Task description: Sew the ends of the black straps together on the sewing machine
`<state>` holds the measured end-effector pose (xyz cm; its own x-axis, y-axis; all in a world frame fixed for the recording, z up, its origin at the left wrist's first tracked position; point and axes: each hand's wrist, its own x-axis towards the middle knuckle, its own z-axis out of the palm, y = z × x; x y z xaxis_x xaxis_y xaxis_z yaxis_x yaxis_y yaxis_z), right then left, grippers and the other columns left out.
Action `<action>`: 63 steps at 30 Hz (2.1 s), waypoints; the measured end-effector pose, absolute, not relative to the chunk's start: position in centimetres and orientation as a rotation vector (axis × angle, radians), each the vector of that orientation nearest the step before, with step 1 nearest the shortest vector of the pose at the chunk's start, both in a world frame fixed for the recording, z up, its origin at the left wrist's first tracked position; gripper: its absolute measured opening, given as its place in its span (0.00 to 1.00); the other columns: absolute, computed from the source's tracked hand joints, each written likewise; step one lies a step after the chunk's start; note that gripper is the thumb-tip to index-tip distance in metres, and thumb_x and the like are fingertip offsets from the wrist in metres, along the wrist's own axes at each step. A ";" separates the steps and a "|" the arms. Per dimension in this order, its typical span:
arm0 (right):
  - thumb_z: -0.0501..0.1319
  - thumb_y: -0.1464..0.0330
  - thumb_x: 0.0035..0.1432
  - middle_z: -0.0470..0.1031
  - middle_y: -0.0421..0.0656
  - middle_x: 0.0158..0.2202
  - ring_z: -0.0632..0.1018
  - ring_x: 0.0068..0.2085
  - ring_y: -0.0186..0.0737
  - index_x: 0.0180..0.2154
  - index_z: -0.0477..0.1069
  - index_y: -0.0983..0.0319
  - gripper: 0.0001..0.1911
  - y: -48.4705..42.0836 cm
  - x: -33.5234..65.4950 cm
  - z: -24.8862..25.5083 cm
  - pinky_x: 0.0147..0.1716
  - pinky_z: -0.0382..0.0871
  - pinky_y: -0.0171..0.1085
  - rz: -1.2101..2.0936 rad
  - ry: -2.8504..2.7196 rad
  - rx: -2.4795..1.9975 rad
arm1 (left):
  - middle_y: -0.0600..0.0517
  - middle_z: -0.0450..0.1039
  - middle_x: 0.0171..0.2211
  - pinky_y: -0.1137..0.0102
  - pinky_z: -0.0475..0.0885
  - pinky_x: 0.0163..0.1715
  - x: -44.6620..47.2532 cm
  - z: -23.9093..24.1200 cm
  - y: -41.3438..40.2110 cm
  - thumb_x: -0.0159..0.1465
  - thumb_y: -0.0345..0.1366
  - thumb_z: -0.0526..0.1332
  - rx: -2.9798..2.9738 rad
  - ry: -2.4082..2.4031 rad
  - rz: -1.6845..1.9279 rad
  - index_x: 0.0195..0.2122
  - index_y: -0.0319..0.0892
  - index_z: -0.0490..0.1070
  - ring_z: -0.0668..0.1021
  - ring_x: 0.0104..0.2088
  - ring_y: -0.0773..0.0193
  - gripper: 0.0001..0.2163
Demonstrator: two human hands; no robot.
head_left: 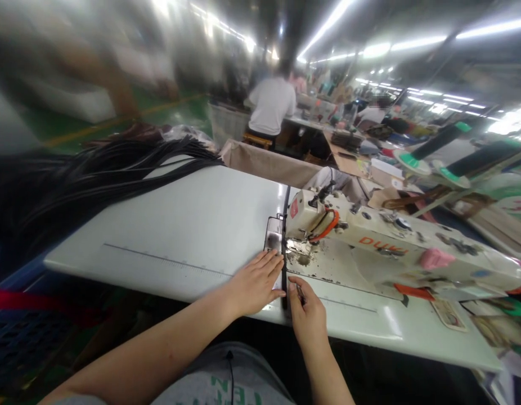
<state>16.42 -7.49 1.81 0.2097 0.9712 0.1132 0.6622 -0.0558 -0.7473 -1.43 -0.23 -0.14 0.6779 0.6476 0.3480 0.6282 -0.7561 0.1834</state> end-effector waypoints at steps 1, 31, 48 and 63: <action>0.55 0.51 0.69 0.83 0.46 0.36 0.81 0.34 0.44 0.49 0.79 0.62 0.24 -7.5 16.4 1.9 0.40 0.76 0.40 0.574 -1.508 -1.788 | 0.40 0.59 0.72 0.59 0.52 0.74 -1.4 -0.2 -0.2 0.73 0.58 0.50 2.830 1.081 0.618 0.69 0.33 0.62 0.59 0.74 0.52 0.35; 0.55 0.59 0.71 0.82 0.44 0.36 0.80 0.35 0.41 0.43 0.78 0.60 0.16 -8.0 16.3 1.6 0.38 0.72 0.35 0.526 -1.494 -1.664 | 0.40 0.65 0.69 0.57 0.56 0.72 -0.9 -0.6 3.1 0.76 0.50 0.49 2.872 1.099 0.576 0.66 0.35 0.67 0.64 0.71 0.52 0.27; 0.57 0.63 0.71 0.80 0.40 0.34 0.78 0.33 0.39 0.41 0.76 0.58 0.11 -8.1 16.5 0.6 0.37 0.71 0.35 0.484 -1.503 -1.572 | 0.44 0.68 0.67 0.49 0.52 0.72 -0.4 0.8 4.2 0.73 0.45 0.57 2.731 1.188 0.550 0.64 0.43 0.68 0.61 0.72 0.46 0.21; 0.57 0.65 0.71 0.76 0.39 0.28 0.75 0.29 0.37 0.37 0.74 0.59 0.10 -8.7 16.2 1.0 0.32 0.69 0.33 0.371 -1.485 -1.502 | 0.47 0.71 0.63 0.61 0.68 0.67 1.0 1.0 13.0 0.68 0.29 0.59 2.475 1.108 0.590 0.54 0.44 0.77 0.73 0.64 0.55 0.16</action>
<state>16.22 -8.74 1.03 0.2142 0.8935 0.3947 0.6033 0.1968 -0.7729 1.03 12.96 1.00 0.6045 0.7646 0.2235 0.6121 -0.6254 0.4840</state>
